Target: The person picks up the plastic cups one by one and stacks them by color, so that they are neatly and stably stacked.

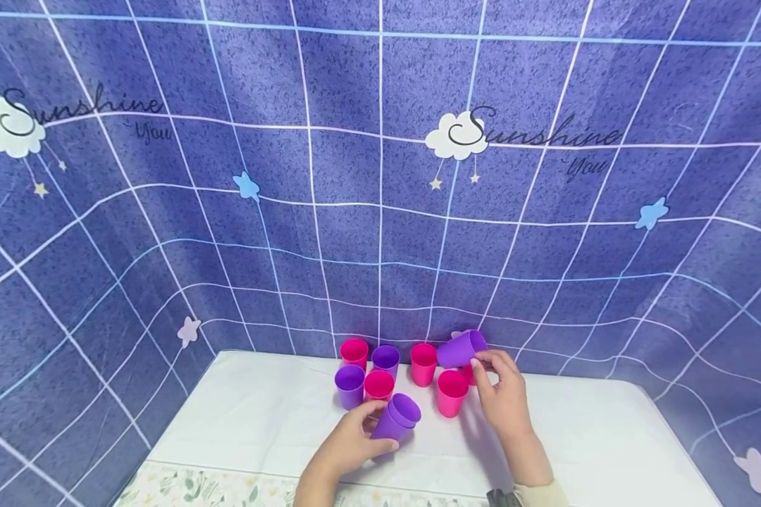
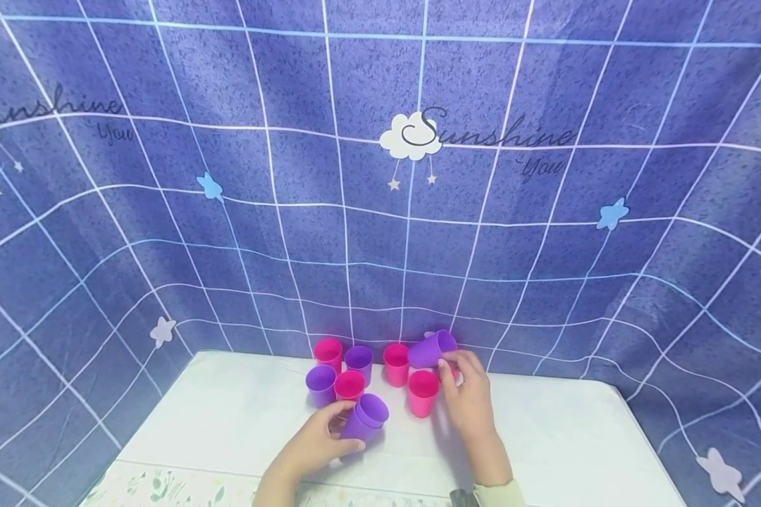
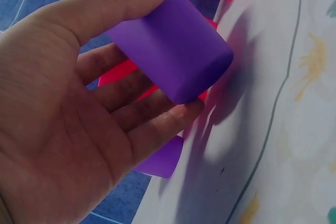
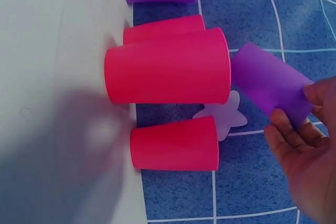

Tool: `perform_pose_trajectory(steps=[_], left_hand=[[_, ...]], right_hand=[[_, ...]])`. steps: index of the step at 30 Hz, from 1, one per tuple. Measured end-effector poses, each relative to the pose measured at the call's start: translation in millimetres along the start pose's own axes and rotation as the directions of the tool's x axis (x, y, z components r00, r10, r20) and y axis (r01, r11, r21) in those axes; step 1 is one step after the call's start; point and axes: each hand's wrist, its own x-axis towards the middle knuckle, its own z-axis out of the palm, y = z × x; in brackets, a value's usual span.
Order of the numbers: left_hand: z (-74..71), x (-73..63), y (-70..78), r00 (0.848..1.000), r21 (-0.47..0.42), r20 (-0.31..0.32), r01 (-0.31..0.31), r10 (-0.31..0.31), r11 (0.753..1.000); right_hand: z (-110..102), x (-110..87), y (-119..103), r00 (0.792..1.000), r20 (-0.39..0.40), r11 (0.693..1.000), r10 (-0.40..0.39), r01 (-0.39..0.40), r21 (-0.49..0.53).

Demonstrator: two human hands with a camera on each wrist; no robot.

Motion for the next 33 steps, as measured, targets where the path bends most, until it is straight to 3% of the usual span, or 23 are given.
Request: perform_pose_trajectory(steps=[9, 15, 22, 33], left_hand=[[-0.1, 0.0, 2.5, 1.0, 0.0, 0.006, 0.001, -0.001, 1.0], [0.1, 0.5, 2.9, 1.0, -0.008, 0.008, 0.004, -0.004, 1.0], [-0.2, -0.3, 2.7, 1.0, -0.004, -0.007, -0.011, 0.011, 1.0], [-0.7, -0.1, 3.4, 1.0, -0.051, 0.011, -0.011, 0.012, 0.999]], right_hand=[[2, -3.7, -5, 1.0, 0.021, 0.998, 0.003, -0.005, 0.066], [7, -9.8, -14, 0.997, 0.078, 0.994, -0.005, -0.003, 0.108], [16, -16.5, -19, 0.988, 0.149, 0.996, -0.034, 0.021, 0.085], [25, -21.7, -24, 0.978, 0.186, 0.994, -0.09, 0.077, 0.076]])
